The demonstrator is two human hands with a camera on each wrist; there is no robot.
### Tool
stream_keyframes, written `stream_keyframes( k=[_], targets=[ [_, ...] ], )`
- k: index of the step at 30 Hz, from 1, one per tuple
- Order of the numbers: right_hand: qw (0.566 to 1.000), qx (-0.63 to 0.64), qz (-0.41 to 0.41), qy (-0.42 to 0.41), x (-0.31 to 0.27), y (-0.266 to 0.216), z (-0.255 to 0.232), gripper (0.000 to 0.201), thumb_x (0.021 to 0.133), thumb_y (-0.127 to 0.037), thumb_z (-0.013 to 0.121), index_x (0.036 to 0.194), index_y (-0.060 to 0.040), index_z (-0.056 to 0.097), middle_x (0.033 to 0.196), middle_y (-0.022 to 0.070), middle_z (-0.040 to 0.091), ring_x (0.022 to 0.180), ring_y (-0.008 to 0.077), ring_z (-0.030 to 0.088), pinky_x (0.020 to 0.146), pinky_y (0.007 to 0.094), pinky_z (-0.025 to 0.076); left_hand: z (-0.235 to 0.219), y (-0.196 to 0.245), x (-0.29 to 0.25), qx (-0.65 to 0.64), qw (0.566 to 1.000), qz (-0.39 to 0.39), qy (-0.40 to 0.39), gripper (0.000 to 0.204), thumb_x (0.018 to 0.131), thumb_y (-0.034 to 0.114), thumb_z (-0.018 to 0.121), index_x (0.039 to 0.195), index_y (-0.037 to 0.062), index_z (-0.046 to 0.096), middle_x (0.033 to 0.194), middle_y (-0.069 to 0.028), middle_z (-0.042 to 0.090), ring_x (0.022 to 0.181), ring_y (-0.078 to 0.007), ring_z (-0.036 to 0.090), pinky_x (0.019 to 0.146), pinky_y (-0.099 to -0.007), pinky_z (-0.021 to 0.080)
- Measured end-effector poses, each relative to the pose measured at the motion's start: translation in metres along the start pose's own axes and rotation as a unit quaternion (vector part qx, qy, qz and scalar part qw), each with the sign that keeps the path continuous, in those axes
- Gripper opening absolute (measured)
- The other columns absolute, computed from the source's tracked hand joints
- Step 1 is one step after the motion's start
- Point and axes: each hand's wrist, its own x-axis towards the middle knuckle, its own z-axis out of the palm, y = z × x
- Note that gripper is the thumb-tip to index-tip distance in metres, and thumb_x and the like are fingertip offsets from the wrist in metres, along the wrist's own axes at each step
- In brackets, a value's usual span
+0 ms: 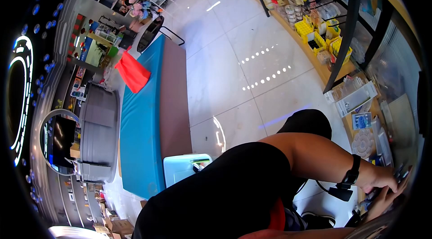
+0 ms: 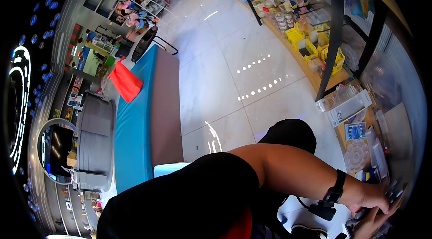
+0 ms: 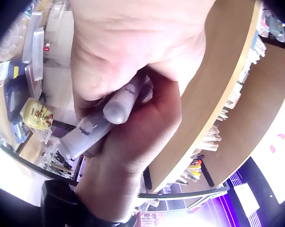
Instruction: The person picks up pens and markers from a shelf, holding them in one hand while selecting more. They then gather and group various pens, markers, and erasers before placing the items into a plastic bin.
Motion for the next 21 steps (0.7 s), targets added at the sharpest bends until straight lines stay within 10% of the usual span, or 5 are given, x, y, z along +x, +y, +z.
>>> stream_keyframes(
  k=[9, 10, 14, 19, 21],
  targets=[
    [0.981, 0.185, 0.013, -0.056, -0.019, -0.034, -0.007, 0.082, 0.093, -0.021, 0.046, 0.168, -0.0077, 0.016, 0.169, 0.022, 0.025, 0.157, 0.0374, 0.023, 0.127, 0.044, 0.018, 0.002, -0.033, 0.006, -0.029, 0.992, 0.115, 0.051, 0.087, 0.086, 0.01, 0.072, 0.162, 0.011, 0.028, 0.125, -0.0142, 0.062, 0.115, -0.0233, 0.058, 0.091, -0.0379, 0.052],
    [0.982, 0.18, 0.014, -0.06, -0.027, 0.011, -0.012, 0.084, 0.091, -0.018, 0.049, 0.166, -0.003, 0.014, 0.169, 0.0207, 0.028, 0.15, 0.0212, 0.04, 0.121, 0.0425, 0.034, 0.007, -0.035, 0.003, -0.055, 0.987, 0.142, 0.054, 0.086, 0.086, 0.007, 0.071, 0.161, 0.0069, 0.028, 0.125, -0.0151, 0.062, 0.115, -0.0234, 0.059, 0.093, -0.0367, 0.053],
    [0.966, 0.245, -0.023, 0.077, -0.018, -0.07, 0.001, 0.1, 0.084, -0.024, 0.066, 0.166, -0.014, 0.009, 0.165, 0.026, 0.031, 0.152, 0.0397, 0.033, 0.124, 0.0509, 0.025, -0.002, -0.054, 0.02, 0.001, 0.976, 0.211, 0.055, 0.039, 0.099, 0.022, 0.071, 0.129, 0.0, 0.059, 0.118, -0.0124, 0.068, 0.109, -0.021, 0.064, 0.091, -0.0354, 0.054],
    [0.94, 0.317, -0.05, 0.116, -0.013, -0.04, -0.009, 0.081, 0.09, -0.025, 0.059, 0.16, -0.01, 0.022, 0.149, 0.0221, 0.048, 0.144, 0.0344, 0.041, 0.12, 0.0448, 0.027, 0.003, -0.052, 0.023, 0.022, 0.975, 0.217, 0.035, 0.028, 0.101, 0.032, 0.072, 0.114, 0.0082, 0.069, 0.104, -0.0007, 0.072, 0.093, -0.0097, 0.067, 0.08, -0.0276, 0.054],
    [0.835, 0.526, 0.083, 0.138, -0.02, -0.062, -0.015, 0.045, 0.105, -0.02, 0.054, 0.147, -0.0198, 0.039, 0.131, 0.0065, 0.054, 0.114, 0.018, 0.053, 0.103, 0.0304, 0.042, 0.001, -0.054, 0.021, 0.019, 0.983, 0.178, 0.043, 0.029, 0.1, 0.032, 0.073, 0.115, 0.0074, 0.069, 0.102, -0.0027, 0.073, 0.091, -0.0146, 0.071, 0.081, -0.0302, 0.057]
  ],
)
